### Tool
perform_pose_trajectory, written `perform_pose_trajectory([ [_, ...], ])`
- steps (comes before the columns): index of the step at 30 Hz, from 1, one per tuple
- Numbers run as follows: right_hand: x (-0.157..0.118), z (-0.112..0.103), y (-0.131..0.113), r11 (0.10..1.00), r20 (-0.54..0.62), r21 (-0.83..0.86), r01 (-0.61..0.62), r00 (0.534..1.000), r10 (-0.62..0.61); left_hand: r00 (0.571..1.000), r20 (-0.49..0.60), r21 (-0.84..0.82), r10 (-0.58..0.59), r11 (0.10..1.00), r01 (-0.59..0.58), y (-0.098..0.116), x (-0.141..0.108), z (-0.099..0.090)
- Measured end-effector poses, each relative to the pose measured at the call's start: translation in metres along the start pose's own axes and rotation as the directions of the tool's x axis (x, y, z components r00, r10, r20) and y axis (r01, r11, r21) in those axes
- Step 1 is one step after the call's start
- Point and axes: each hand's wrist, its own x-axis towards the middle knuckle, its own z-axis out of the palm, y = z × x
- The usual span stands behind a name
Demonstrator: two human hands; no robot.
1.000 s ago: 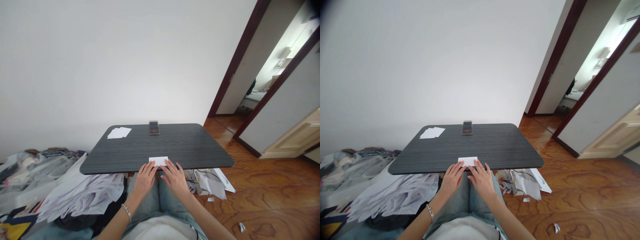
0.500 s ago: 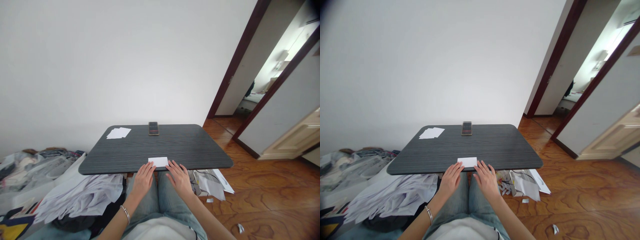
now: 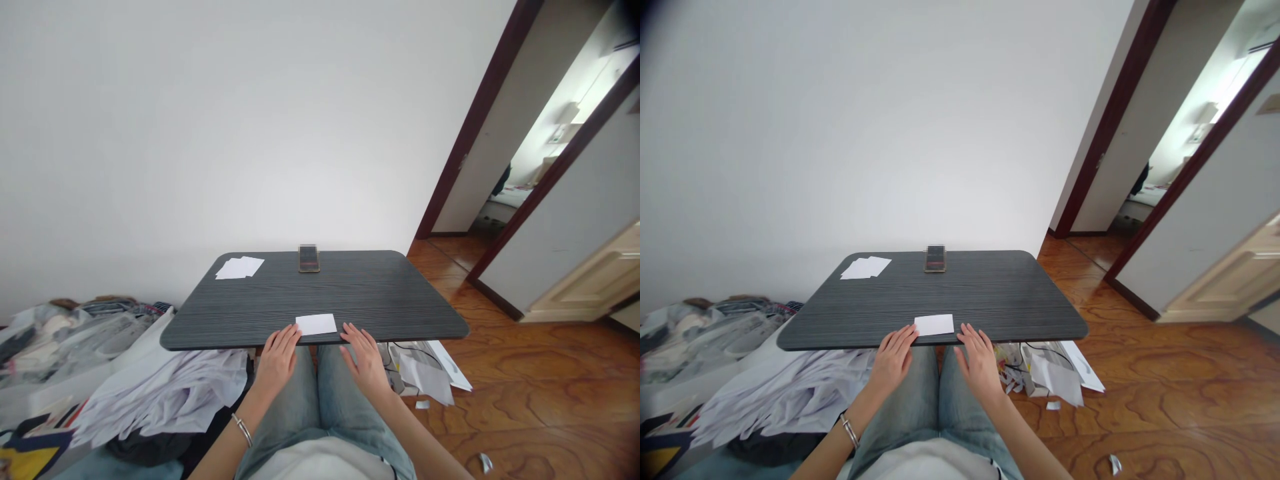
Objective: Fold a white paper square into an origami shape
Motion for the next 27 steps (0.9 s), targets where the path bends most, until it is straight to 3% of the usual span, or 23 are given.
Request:
perform_pose_trajectory([
  [5, 0.007, 0.003, -0.007, 0.980, -0.083, 0.141, -0.141, 0.985, 0.154, 0.999, -0.045, -0.040, 0.023, 0.999, -0.024, 0.001, 0.004, -0.005],
  [9, 0.010, 0.001, -0.012, 0.938, -0.099, 0.275, -0.210, 0.965, 0.245, 0.981, -0.162, -0.070, 0.110, 0.990, -0.122, -0.001, 0.005, -0.005],
  [12, 0.009, -0.005, -0.013, 0.867, -0.108, 0.382, -0.320, 0.916, 0.386, 0.964, -0.214, -0.072, 0.156, 0.982, -0.175, -0.002, 0.004, -0.007],
  [14, 0.009, -0.011, -0.013, 0.748, -0.007, 0.465, -0.473, 0.843, 0.538, 0.951, -0.255, -0.056, 0.172, 0.980, -0.192, -0.002, 0.005, -0.011],
  [16, 0.011, -0.016, -0.014, 0.520, 0.259, 0.578, -0.629, 0.745, 0.615, 0.933, -0.312, -0.023, 0.181, 0.980, -0.198, 0.000, 0.008, -0.018],
  [18, 0.016, -0.020, -0.017, 0.219, 0.582, 0.630, -0.746, 0.639, 0.502, 0.918, -0.346, 0.016, 0.195, 0.979, -0.202, 0.003, 0.013, -0.027],
  [19, 0.018, -0.022, -0.020, 0.112, 0.658, 0.638, -0.762, 0.615, 0.435, 0.912, -0.354, 0.034, 0.208, 0.977, -0.210, 0.005, 0.016, -0.030],
  [21, 0.025, -0.026, -0.026, 0.029, 0.658, 0.692, -0.721, 0.648, 0.383, 0.901, -0.369, 0.059, 0.229, 0.973, -0.223, 0.008, 0.020, -0.036],
  [23, 0.031, -0.029, -0.032, 0.056, 0.601, 0.745, -0.665, 0.705, 0.376, 0.902, -0.378, 0.040, 0.210, 0.977, -0.211, 0.010, 0.024, -0.039],
  [25, 0.038, -0.033, -0.035, 0.106, 0.531, 0.785, -0.611, 0.750, 0.394, 0.913, -0.395, -0.050, 0.098, 0.991, -0.128, 0.012, 0.025, -0.040],
  [27, 0.043, -0.037, -0.037, 0.131, 0.478, 0.808, -0.574, 0.770, 0.423, 0.926, -0.365, -0.241, -0.097, 0.971, 0.007, 0.014, 0.026, -0.042],
])
